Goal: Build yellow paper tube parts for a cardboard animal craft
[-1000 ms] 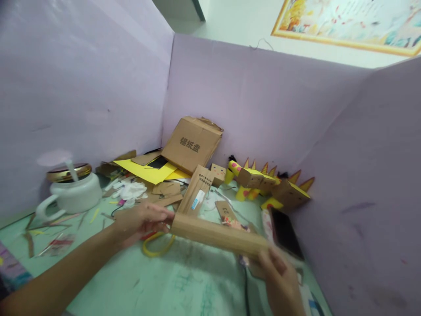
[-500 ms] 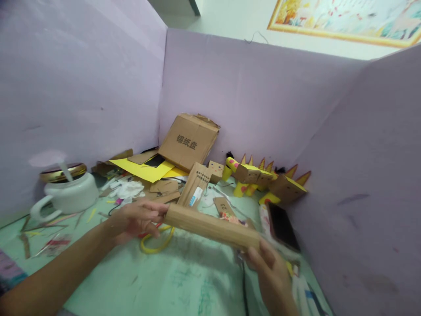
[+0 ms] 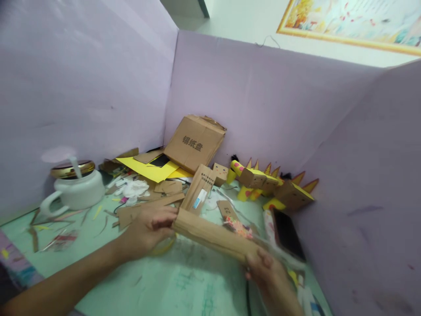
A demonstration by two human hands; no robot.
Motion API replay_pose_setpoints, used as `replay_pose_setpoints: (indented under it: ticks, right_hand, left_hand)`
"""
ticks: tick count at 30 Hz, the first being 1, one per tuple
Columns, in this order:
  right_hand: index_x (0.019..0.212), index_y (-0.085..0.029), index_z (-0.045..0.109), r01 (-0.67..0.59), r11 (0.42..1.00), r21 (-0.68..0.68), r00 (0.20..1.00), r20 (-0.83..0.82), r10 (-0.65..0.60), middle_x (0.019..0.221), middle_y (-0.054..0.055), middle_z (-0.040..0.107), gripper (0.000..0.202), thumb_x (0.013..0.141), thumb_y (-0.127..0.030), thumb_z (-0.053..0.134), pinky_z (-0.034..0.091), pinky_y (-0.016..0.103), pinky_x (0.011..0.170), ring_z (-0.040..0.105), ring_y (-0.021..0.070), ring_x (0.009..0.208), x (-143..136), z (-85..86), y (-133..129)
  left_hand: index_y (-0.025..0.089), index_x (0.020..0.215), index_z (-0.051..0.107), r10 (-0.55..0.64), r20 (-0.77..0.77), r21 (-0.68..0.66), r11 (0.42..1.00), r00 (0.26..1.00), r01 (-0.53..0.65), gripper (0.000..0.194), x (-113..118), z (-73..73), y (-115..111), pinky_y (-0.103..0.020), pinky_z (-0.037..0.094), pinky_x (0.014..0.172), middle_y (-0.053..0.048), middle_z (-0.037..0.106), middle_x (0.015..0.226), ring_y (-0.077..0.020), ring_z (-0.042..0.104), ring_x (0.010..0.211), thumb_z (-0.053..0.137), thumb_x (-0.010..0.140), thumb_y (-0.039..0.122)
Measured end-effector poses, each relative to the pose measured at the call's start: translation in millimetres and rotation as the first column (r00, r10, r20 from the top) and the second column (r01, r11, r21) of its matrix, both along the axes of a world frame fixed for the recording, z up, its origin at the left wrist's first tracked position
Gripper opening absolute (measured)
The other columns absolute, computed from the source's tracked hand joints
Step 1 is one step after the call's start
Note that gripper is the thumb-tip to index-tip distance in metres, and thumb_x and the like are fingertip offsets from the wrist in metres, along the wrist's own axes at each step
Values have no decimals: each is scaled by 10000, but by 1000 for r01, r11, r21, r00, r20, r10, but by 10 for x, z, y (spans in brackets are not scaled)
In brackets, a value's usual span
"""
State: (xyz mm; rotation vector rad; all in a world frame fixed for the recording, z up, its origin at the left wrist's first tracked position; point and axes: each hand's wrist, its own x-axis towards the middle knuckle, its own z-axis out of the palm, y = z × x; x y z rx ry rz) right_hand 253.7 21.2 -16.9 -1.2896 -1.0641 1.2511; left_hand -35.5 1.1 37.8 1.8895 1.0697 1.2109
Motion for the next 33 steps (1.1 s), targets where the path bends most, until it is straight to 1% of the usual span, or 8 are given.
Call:
replay_pose_setpoints:
  ticks: [3,7,9,12,17,22,29,33]
  right_hand:
    - [782,-192,717,44,999,-15,965,259,-39,709,27,664,373,522,-455,766,460,211,444,574,169,608,142,-1,32]
    - [487,-177,664,134,990,54,791,595,-139,492,43,627,357,526,-527,730,454,242,431,581,201,530,400,146,81]
    - [611,-187,705,135,987,87,818,552,-160,599,52,684,345,547,-526,720,475,245,466,610,207,570,389,316,52]
    - [852,-217,711,-121,977,175,874,485,21,881,65,708,306,654,-450,695,500,239,590,634,206,752,116,616,-46]
    - [1089,-197,613,-565,778,275,783,476,400,710,14,586,365,776,-384,609,402,216,515,501,112,594,-497,794,-33]
    - [839,-149,565,-653,726,216,756,242,608,589,-54,454,389,669,-473,696,263,184,427,335,55,480,-589,511,108]
    - [702,-161,517,-676,729,107,729,247,639,538,-68,438,479,513,-515,779,257,187,420,350,61,471,-516,514,44]
    - [656,-171,545,-705,650,283,702,403,587,625,-7,535,373,621,-495,728,381,226,523,476,107,572,-478,747,-199]
  left_hand:
    - [139,514,593,72,145,-80,995,987,-61,129,12,45,-54,-249,471,631,-45,579,736,-160,584,710,584,643,136]
    - [144,544,563,48,241,-285,958,969,23,89,-18,129,-31,-231,435,429,-24,543,775,-85,508,472,587,610,199]
    - [149,549,545,-40,201,-402,908,979,119,64,-13,165,22,-233,410,413,-3,532,723,-70,468,426,582,574,196]
    - [165,540,515,-190,113,-509,832,975,221,51,57,237,112,-243,396,444,36,474,573,-96,459,443,558,559,184]
    - [156,579,608,-292,-183,-342,914,939,218,44,234,417,174,-251,394,601,15,539,636,-139,507,630,588,618,157]
    - [166,627,664,-265,-230,-207,953,936,219,83,322,278,163,-251,371,676,9,533,672,-147,490,709,626,667,228]
    - [174,688,506,-465,194,-498,712,864,495,305,388,-65,110,-199,298,389,70,393,506,-72,377,382,569,717,471]
    - [174,673,577,-468,-15,-144,875,883,461,226,387,49,-119,-238,391,565,-8,523,601,-127,504,572,520,798,353]
